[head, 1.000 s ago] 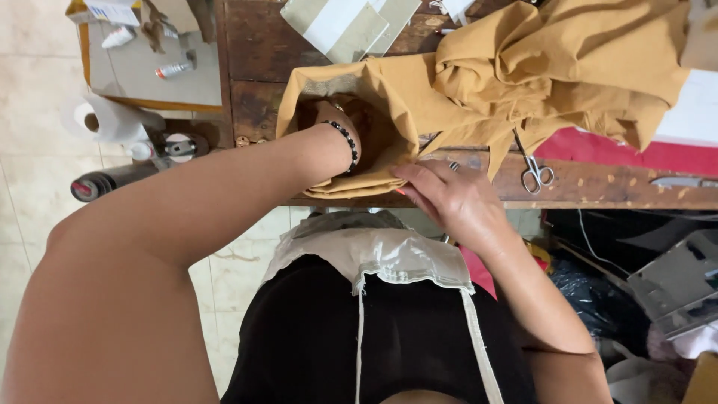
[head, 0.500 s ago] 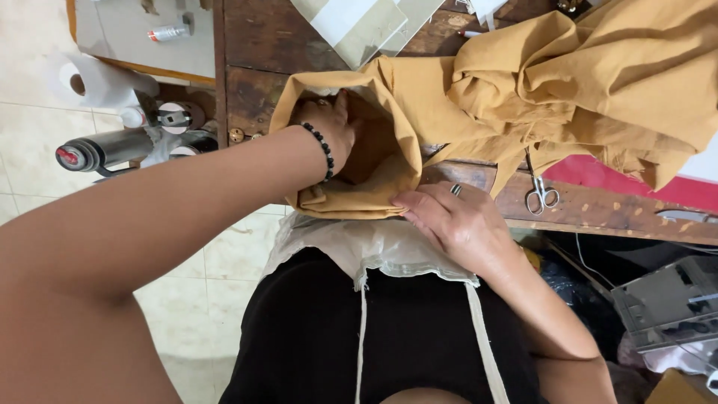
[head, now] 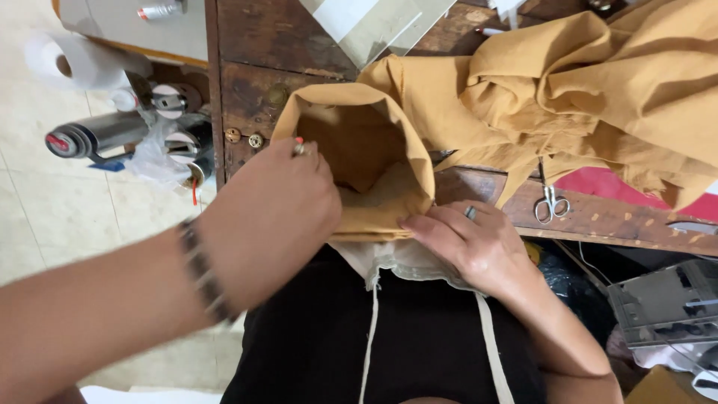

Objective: The person cuts a circular piece from a tan fabric using scissors, then folds and inserts it into a burlap bag. They apply glue to a small round object and attach it to the bag's edge.

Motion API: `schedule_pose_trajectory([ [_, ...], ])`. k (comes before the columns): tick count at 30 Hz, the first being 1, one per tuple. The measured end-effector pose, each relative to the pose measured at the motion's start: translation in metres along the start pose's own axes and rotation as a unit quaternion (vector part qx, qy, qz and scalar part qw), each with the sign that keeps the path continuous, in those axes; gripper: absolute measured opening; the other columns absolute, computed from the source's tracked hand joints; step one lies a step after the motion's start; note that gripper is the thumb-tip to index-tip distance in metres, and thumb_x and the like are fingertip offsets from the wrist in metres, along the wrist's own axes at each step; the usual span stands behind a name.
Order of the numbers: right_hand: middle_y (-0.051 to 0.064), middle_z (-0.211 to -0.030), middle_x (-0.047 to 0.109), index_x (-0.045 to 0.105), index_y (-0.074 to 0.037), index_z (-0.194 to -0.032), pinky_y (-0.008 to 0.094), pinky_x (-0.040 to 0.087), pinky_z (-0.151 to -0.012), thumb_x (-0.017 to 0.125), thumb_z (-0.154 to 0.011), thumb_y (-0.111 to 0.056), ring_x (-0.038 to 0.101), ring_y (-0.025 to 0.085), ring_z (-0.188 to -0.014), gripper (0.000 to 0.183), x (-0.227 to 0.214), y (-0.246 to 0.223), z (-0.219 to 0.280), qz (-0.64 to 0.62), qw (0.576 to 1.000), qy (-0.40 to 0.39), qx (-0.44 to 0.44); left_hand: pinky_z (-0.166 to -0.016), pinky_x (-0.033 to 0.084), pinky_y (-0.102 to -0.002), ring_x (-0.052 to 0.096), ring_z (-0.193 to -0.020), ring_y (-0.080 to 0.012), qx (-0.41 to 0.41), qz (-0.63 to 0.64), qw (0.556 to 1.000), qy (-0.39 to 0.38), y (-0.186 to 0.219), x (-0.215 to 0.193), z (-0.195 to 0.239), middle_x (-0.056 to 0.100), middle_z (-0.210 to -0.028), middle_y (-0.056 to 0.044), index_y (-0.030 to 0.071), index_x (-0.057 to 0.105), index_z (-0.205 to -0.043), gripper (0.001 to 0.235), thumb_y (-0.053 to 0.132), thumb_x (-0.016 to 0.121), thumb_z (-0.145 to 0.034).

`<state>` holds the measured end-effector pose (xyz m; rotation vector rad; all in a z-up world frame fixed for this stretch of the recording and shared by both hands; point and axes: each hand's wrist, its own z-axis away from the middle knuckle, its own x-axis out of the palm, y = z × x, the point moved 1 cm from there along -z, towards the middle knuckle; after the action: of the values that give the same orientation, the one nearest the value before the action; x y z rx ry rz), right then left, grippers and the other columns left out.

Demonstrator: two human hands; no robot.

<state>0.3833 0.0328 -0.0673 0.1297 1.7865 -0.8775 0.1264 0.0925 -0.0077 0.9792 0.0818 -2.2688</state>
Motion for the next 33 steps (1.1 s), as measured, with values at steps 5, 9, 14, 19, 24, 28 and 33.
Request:
schedule_pose_trajectory([
  [5,0.008,-0.103,0.069,0.067,-0.005,-0.123,0.038,0.055,-0.075,0.064,-0.102,-0.005,0.066,0.024,-0.083,0.022,-0.002,0.001,-0.007,-0.016,0.999,-0.039,0.017,-0.115,0.041,-0.049,0.062,-0.125,-0.0351,0.03,0.045,0.972,0.23,0.015,0.041,0.026,0.064,-0.137,-0.022,0.001,0.058,-0.136,0.055,0.026,0.055,-0.087],
  [9,0.007,-0.104,0.07,0.067,-0.005,-0.117,0.038,0.057,-0.077,0.064,-0.101,-0.008,0.069,0.02,-0.087,0.016,-0.007,-0.001,-0.018,-0.007,0.995,-0.095,0.01,-0.118,0.041,-0.042,0.067,-0.111,-0.0259,-0.024,0.028,0.933,0.359,0.03,0.07,0.013,0.071,-0.118,-0.015,0.001,0.066,-0.126,0.038,0.013,0.047,-0.095],
  [14,0.005,-0.094,0.07,0.068,-0.006,-0.118,0.038,0.054,-0.071,0.074,-0.094,-0.013,0.069,0.021,-0.082,0.026,-0.037,-0.011,-0.047,0.019,0.979,-0.202,-0.006,-0.113,0.046,-0.045,0.066,-0.095,-0.0299,-0.035,0.027,0.924,0.38,0.037,0.086,0.013,0.069,-0.102,-0.022,-0.007,0.067,-0.117,0.035,0.0,0.043,-0.092],
  [19,0.004,-0.11,0.065,0.066,-0.012,-0.11,0.039,0.052,-0.043,0.072,-0.085,0.0,0.063,0.024,-0.081,0.028,-0.037,-0.015,-0.128,0.044,0.953,-0.299,-0.027,-0.11,0.05,-0.042,0.065,-0.093,-0.0272,-0.035,0.026,0.904,0.425,0.043,0.093,0.009,0.068,-0.097,-0.019,-0.006,0.069,-0.115,0.034,-0.004,0.042,-0.095],
  [24,0.004,-0.098,0.064,0.061,-0.018,-0.103,0.042,0.056,-0.068,0.044,-0.107,-0.023,0.067,0.024,-0.075,0.019,0.005,0.003,-0.163,0.006,0.792,-0.597,0.126,-0.104,0.054,-0.036,0.063,-0.093,-0.023,-0.063,0.055,0.881,0.466,0.038,0.089,0.007,0.067,-0.1,-0.014,0.0,0.07,-0.106,0.028,-0.001,0.043,-0.102],
  [28,0.001,-0.098,0.064,0.061,-0.019,-0.102,0.039,0.055,-0.071,0.043,-0.107,-0.026,0.066,0.022,-0.077,0.02,0.011,0.007,-0.168,0.002,0.773,-0.614,0.162,-0.107,0.054,-0.036,0.064,-0.095,-0.022,-0.054,0.073,0.877,0.472,0.034,0.093,0.006,0.067,-0.102,-0.014,0.0,0.07,-0.107,0.026,-0.001,0.044,-0.103],
  [33,-0.001,-0.098,0.064,0.061,-0.021,-0.102,0.037,0.054,-0.074,0.042,-0.108,-0.029,0.065,0.019,-0.079,0.021,0.011,0.01,-0.183,0.008,0.748,-0.635,0.191,-0.107,0.053,-0.035,0.063,-0.093,-0.0227,-0.063,0.065,0.875,0.475,0.032,0.092,0.007,0.066,-0.101,-0.014,0.0,0.07,-0.107,0.026,-0.002,0.044,-0.103],
])
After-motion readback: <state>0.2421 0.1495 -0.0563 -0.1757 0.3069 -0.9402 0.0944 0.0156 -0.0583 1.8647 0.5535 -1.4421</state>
